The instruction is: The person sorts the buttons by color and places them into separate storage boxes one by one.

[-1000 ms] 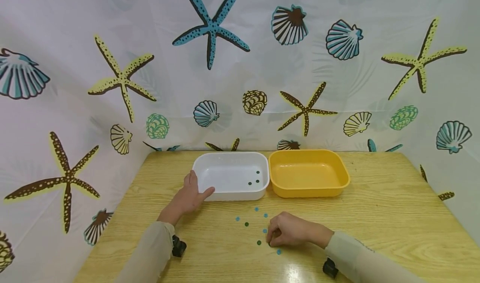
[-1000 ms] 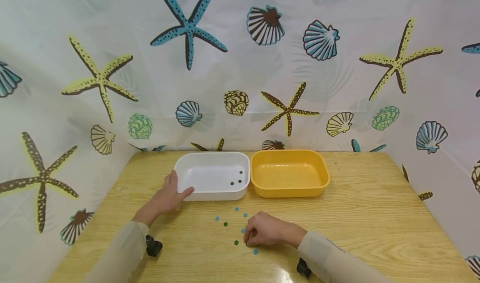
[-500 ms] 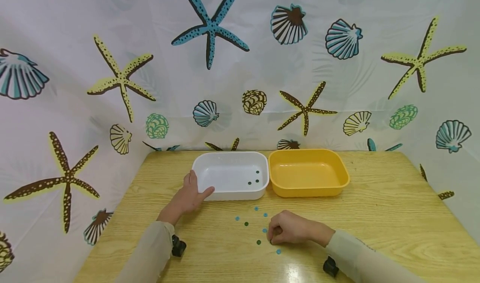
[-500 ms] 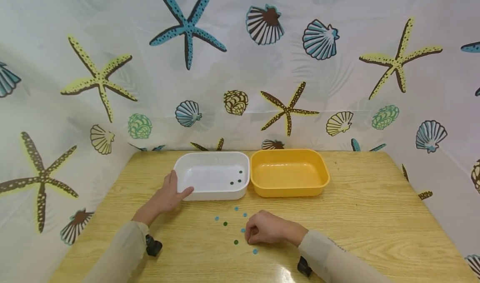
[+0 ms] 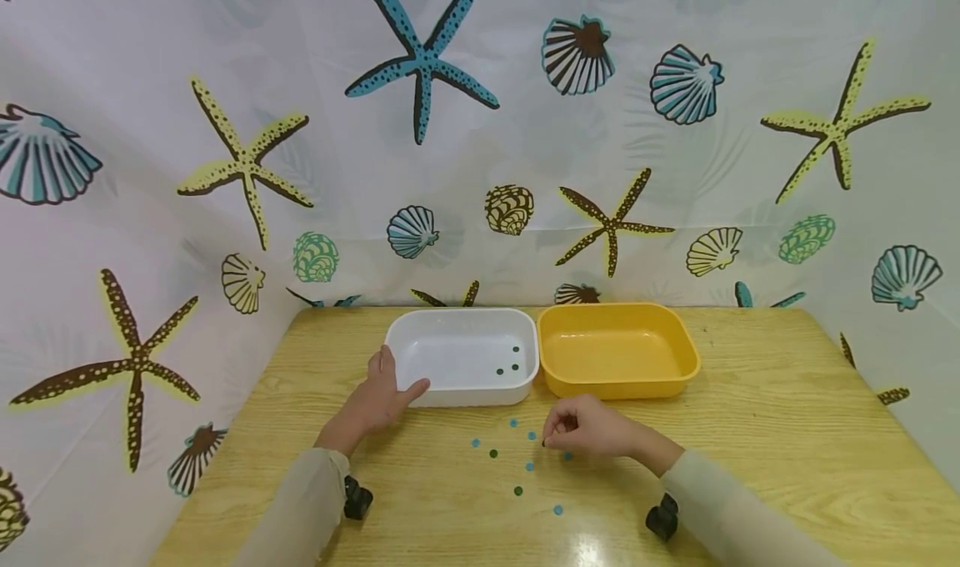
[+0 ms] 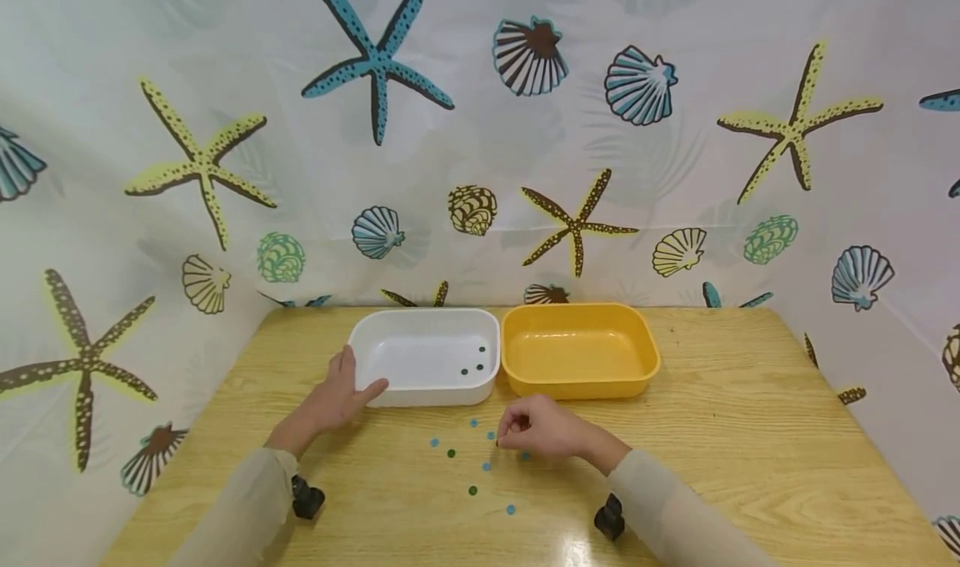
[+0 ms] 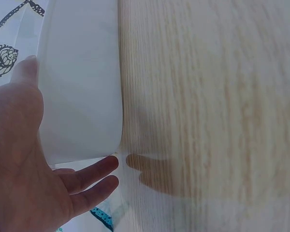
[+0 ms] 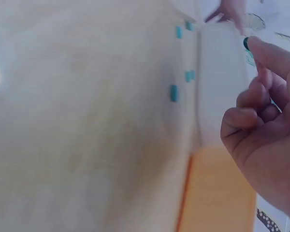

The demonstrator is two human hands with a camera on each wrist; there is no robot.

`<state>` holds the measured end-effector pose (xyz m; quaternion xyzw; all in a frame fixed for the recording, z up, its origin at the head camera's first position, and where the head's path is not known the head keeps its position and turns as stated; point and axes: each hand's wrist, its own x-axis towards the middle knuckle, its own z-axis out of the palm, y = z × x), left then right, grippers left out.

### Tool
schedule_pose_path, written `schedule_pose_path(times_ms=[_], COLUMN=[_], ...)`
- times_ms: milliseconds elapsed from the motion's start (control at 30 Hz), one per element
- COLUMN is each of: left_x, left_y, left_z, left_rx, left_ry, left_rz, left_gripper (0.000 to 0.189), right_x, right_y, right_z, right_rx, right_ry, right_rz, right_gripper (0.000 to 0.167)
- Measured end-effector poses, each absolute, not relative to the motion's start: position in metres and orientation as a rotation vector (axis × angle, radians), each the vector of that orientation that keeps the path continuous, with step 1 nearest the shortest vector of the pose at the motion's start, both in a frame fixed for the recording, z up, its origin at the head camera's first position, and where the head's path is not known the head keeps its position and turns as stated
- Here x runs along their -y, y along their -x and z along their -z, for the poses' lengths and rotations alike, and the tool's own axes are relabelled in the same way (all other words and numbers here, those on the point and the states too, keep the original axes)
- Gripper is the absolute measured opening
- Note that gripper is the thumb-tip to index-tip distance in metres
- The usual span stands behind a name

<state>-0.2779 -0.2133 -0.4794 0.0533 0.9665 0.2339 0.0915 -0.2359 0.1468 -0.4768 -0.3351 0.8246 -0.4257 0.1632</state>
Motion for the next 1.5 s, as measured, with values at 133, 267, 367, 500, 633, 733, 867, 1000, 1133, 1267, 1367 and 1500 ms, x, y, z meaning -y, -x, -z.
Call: schedule_pose_path(times_ms=[133, 267, 367, 500, 633, 733, 867, 1000, 1133, 1267, 1367, 1500], left_x=[0.214, 0.214, 0.214, 0.214, 0.213, 0.213, 0.213, 0.213, 0.212, 0.212, 0.213, 0.214], left_y=[0.278, 0.278, 0.278, 0.278, 0.277, 0.276, 0.276, 0.277, 0.277, 0.276, 0.277, 0.278], left_z=[0.48, 0.48, 0.48, 0.479, 0.478, 0.477, 0.477, 0.477, 0.477, 0.477, 0.478, 0.479], left_rx=[-2.868, -2.867, -2.872, -2.876, -2.872, -2.869, -2.865, -2.87, -2.872, -2.868, -2.87, -2.871], left_ry=[-0.158, -0.161, -0.166, -0.171, -0.164, -0.16, -0.157, -0.16, -0.159, -0.158, -0.157, -0.154], left_rz=[-0.704, -0.705, -0.704, -0.709, -0.713, -0.711, -0.711, -0.715, -0.72, -0.719, -0.712, -0.715], left_gripper=[0.114, 0.112, 0.112, 0.114, 0.114, 0.112, 0.109, 0.107, 0.109, 0.112, 0.113, 0.112], right_x=[-0.149, -0.149, -0.148, -0.146, -0.142, -0.138, -0.131, -0.125, -0.119, -0.115, -0.112, -0.109], right_y=[0.243, 0.248, 0.251, 0.257, 0.264, 0.269, 0.277, 0.283, 0.29, 0.295, 0.299, 0.304], right_z=[0.469, 0.46, 0.453, 0.447, 0.441, 0.438, 0.436, 0.434, 0.432, 0.433, 0.434, 0.434], right_rx=[-2.34, -2.286, -2.27, -2.29, -2.304, -2.305, -2.291, -2.282, -2.29, -2.301, -2.317, -2.338], right_ry=[0.896, 0.823, 0.779, 0.73, 0.689, 0.677, 0.693, 0.666, 0.615, 0.585, 0.571, 0.554], right_rz=[1.315, 1.434, 1.495, 1.514, 1.518, 1.522, 1.536, 1.542, 1.534, 1.53, 1.532, 1.534], right_gripper=[0.009, 0.008, 0.01, 0.009, 0.009, 0.011, 0.011, 0.01, 0.012, 0.012, 0.012, 0.013])
